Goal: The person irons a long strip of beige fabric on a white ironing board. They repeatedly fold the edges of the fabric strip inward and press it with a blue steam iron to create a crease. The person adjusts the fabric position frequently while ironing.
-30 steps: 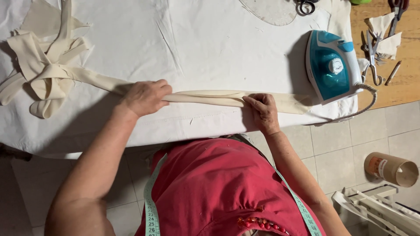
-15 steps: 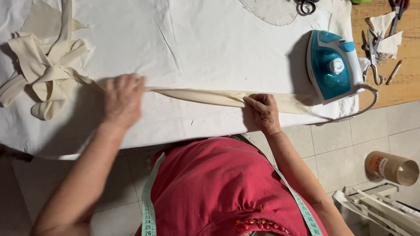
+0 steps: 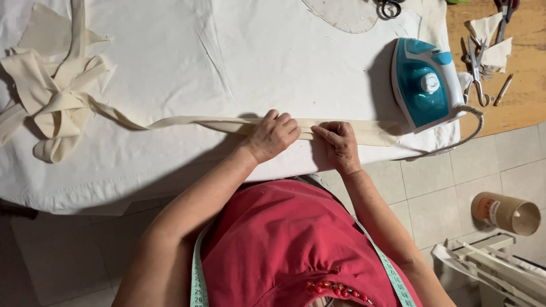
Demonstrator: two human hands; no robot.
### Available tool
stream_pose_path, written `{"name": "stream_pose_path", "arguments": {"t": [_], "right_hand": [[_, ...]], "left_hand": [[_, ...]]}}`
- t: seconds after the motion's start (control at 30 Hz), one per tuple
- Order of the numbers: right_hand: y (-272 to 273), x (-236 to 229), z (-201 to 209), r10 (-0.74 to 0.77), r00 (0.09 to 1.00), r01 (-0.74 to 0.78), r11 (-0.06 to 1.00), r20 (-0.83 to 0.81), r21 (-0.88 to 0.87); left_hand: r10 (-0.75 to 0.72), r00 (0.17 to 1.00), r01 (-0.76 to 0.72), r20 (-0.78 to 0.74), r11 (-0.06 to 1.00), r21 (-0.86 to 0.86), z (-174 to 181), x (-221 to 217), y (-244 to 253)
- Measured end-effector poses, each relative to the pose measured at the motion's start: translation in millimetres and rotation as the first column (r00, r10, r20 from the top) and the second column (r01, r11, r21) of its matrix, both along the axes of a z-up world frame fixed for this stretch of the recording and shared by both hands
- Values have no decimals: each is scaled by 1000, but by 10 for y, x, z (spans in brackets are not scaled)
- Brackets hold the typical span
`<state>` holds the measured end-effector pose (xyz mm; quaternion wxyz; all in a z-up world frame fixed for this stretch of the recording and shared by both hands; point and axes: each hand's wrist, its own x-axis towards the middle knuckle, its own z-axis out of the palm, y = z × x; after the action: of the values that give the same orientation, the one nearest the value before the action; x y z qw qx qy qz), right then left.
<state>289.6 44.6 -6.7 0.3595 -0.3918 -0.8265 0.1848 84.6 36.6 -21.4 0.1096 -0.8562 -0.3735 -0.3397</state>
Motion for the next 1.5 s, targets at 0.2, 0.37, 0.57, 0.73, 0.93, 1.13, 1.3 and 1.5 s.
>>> {"name": "stream_pose_path", "arguments": {"t": [0.2,0.37,0.57,0.73,0.93,1.13,1.3,1.5], "right_hand": [[-9,-3,46,3,999,-4,1000,-39,-12],[-16,37,84,6,1000,-6,1000,-29,-27],[-1,49,44,-6,997,1,999,79,54],[-40,-139,-7,-16,994,1,990,104,141],[-127,-134,15,36,986,-54,992,161,110],[-207,-95,110,75,981,-102,983,177,153],[-235,-44,122,72,975,-108,980,210,168],[-243,-52,121,47,966,-94,979,253,178]], "left_hand": [[50,998,-51,25,998,26,74,-61,-61],[103,994,-104,26,994,23,199,-66,-215],[142,990,-142,-9,989,-38,224,-112,-355],[121,993,-121,-12,991,-63,177,-102,-398],[98,994,-103,-46,986,-135,-13,-82,-431],[84,996,-90,-36,976,-197,88,-93,-422],[54,995,-72,-87,973,-220,50,-77,-425],[98,985,-134,-142,955,-266,174,-31,-460]]}}
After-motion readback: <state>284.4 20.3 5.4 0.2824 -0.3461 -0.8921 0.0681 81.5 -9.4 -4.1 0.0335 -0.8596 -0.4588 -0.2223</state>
